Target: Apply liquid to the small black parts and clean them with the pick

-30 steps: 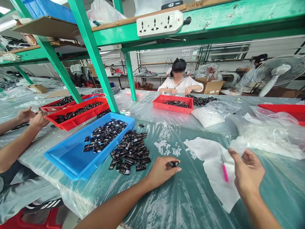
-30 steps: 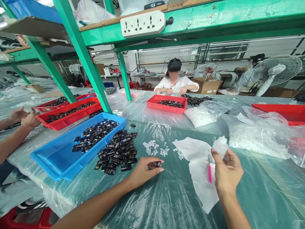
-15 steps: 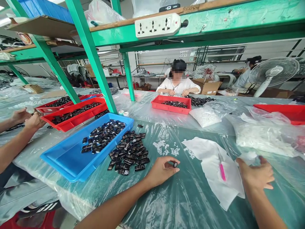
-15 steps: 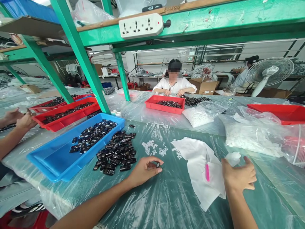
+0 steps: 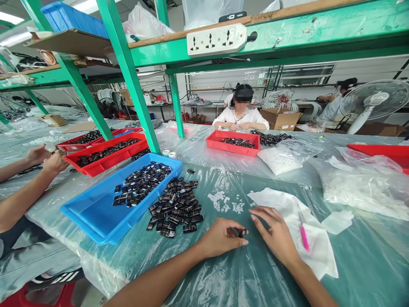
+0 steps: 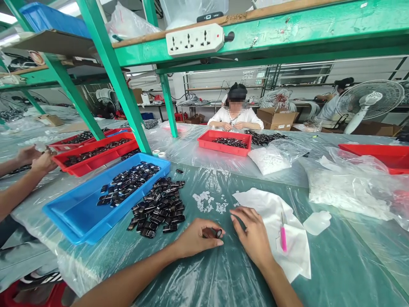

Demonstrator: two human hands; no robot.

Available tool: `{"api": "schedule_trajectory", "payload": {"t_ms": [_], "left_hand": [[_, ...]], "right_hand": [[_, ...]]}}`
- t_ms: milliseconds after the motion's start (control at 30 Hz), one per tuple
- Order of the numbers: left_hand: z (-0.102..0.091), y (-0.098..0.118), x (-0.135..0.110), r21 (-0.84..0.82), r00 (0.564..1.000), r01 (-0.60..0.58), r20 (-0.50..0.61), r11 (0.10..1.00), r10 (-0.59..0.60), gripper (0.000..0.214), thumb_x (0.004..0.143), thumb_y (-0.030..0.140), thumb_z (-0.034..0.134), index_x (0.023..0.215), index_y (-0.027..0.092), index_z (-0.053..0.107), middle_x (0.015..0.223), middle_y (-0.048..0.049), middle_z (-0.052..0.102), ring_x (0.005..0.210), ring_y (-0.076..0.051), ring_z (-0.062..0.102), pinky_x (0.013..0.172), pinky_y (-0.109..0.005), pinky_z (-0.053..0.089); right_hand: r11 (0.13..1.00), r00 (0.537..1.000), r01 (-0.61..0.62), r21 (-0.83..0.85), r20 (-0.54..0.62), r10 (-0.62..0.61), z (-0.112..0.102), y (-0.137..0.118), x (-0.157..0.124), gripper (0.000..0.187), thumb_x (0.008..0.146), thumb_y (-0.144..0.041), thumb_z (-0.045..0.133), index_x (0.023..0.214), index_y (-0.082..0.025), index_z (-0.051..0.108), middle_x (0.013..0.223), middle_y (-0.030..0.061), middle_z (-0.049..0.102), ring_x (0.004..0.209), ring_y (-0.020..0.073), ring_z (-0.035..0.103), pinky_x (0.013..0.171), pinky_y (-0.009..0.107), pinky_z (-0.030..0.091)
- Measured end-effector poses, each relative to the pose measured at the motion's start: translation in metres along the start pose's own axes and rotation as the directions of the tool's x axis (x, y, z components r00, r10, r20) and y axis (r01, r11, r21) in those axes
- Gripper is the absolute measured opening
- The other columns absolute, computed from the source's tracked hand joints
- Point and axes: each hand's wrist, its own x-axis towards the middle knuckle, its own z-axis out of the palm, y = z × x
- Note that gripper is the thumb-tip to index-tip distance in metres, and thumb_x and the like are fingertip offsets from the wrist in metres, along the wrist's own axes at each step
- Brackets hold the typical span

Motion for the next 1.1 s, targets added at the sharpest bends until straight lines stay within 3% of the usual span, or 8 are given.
{"api": "schedule_trajectory", "payload": {"t_ms": [133,267,333,500,633,800,900,1100], "left_hand": [[0.002,0.0,-0.002,0.033,0.995,0.019,0.093,0.999,-0.022,0.035,0.075,0.037,0.064,0.098,0.01,0.069,0.084,-0.0067,0.066,0.066,-0.012,0.054,0.058,-0.02,0.039],[0.003,0.0,-0.002,0.03,0.994,-0.015,0.11,0.999,0.012,0.036,0.076,0.033,0.063,0.1,0.008,0.068,0.088,-0.0095,0.066,0.068,-0.014,0.055,0.06,-0.02,0.039],[0.003,0.0,-0.002,0.023,0.993,-0.026,0.112,0.999,0.024,0.035,0.076,0.032,0.063,0.1,0.006,0.068,0.088,-0.0106,0.067,0.068,-0.014,0.054,0.06,-0.02,0.039],[0.003,-0.006,-0.001,0.037,0.992,-0.039,0.12,0.999,0.034,0.032,0.076,0.032,0.061,0.095,0.006,0.069,0.081,-0.0081,0.066,0.064,-0.013,0.052,0.054,-0.02,0.034],[0.004,-0.009,0.0,-0.021,0.991,-0.051,0.12,0.998,0.053,0.031,0.076,0.03,0.061,0.097,0.008,0.069,0.088,-0.008,0.068,0.068,-0.014,0.054,0.058,-0.02,0.037],[0.005,-0.009,0.0,-0.083,0.99,-0.057,0.125,0.995,0.068,0.03,0.076,0.025,0.061,0.097,0.005,0.069,0.087,-0.0096,0.067,0.067,-0.013,0.053,0.057,-0.019,0.034],[0.006,-0.009,0.001,-0.079,0.995,-0.026,0.092,0.997,0.034,0.033,0.076,0.025,0.061,0.101,0.005,0.069,0.085,-0.0098,0.067,0.063,-0.012,0.05,0.055,-0.02,0.033],[0.004,-0.009,0.003,-0.117,0.999,-0.026,0.026,0.993,0.029,0.04,0.08,0.034,0.058,0.105,0.003,0.066,0.072,-0.008,0.061,0.059,-0.01,0.044,0.055,-0.02,0.033]], "right_hand": [[0.998,0.998,-0.059,0.022,0.02,0.058,0.004,0.0,-0.003,0.027,0.089,-0.038,0.048,0.103,-0.027,0.067,0.107,0.0044,0.06,0.106,0.0227,0.05,0.088,0.036,0.041],[0.989,0.99,-0.141,0.049,0.017,0.14,0.003,-0.006,0.0,0.031,0.091,-0.04,0.044,0.108,-0.023,0.063,0.11,0.004,0.059,0.1,0.0182,0.054,0.069,0.026,0.047],[0.989,0.989,-0.145,0.037,0.039,0.143,0.004,-0.011,0.008,0.03,0.091,-0.038,0.044,0.11,-0.023,0.062,0.106,0.0027,0.062,0.093,0.0162,0.057,0.07,0.025,0.048],[0.996,0.992,-0.026,-0.085,0.122,0.037,0.02,-0.021,0.038,0.025,0.085,-0.022,0.049,0.101,-0.025,0.068,0.104,0.0021,0.063,0.102,0.0212,0.054,0.091,0.035,0.039],[0.988,0.978,0.066,-0.136,0.205,-0.037,0.046,-0.023,0.057,0.03,0.081,-0.011,0.047,0.095,-0.025,0.07,0.101,0.0025,0.064,0.1,0.0211,0.055,0.091,0.036,0.038],[0.989,0.982,0.054,-0.137,0.188,-0.027,0.072,-0.017,0.066,0.023,0.081,-0.008,0.051,0.094,-0.016,0.068,0.098,0.0073,0.065,0.1,0.022,0.055,0.095,0.046,0.034],[0.998,0.992,0.011,-0.064,0.128,-0.003,0.068,-0.013,0.065,0.022,0.085,-0.015,0.05,0.097,-0.015,0.068,0.1,0.0081,0.065,0.1,0.0217,0.056,0.095,0.041,0.036],[0.969,0.989,-0.145,0.198,0.016,0.145,0.029,-0.016,0.037,0.033,0.09,-0.039,0.047,0.109,-0.019,0.065,0.11,0.0054,0.063,0.103,0.0182,0.057,0.09,0.029,0.044]]}}
